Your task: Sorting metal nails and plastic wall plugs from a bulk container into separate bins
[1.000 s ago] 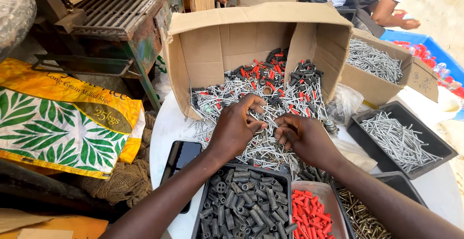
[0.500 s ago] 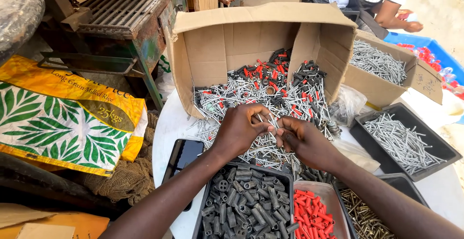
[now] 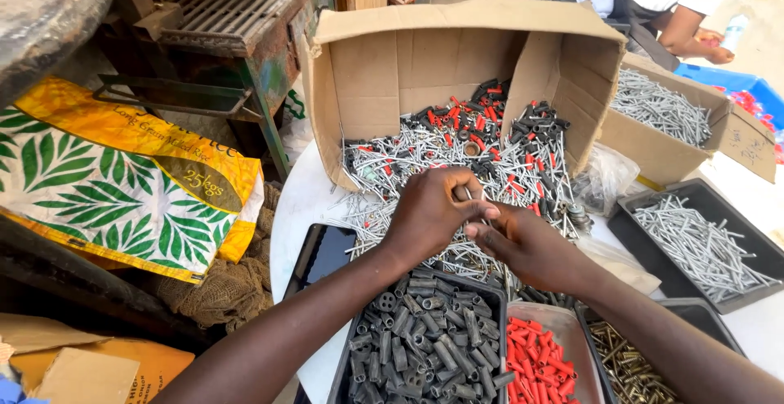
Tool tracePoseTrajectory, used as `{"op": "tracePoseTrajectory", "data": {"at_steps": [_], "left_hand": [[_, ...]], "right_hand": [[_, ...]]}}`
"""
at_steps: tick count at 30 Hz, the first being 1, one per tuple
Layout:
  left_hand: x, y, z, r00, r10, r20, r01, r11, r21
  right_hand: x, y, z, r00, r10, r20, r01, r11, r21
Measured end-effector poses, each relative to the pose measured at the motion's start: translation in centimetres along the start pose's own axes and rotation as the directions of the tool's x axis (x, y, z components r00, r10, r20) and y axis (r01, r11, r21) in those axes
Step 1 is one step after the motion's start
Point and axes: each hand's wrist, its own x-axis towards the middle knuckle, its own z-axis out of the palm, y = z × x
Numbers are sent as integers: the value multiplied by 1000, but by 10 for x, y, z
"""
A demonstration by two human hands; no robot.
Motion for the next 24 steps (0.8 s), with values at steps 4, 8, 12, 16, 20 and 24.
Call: {"op": "tracePoseTrajectory", "data": {"at_steps": [4,8,12,16,20,24], "left_hand": [[-3,20,-28,983,-151,107,149,989,26],[-5,5,-33,955,-190,227,30,825,565],[-6,-20,-13,890,-325,320,-16,679,734],[5,-50,-10,889,-284,359,-64,699,712],[13,-64,-13,888,-225,401,-48,823,566],[16,-59,-20,904,-241,354,32,862,506]], "right_hand": [[0,4,-3,1000,-5,-13,4,996,-89],[-5,-27,-5,987,83,-134,-50,971,232],[-4,-29,-9,982,54,-182,-11,974,228],[-3,-22,-13,979,41,-198,-9,987,160],[-4,-24,-15,971,40,-236,3,984,178],[-5,-23,-14,963,61,-263,4,971,238]]}}
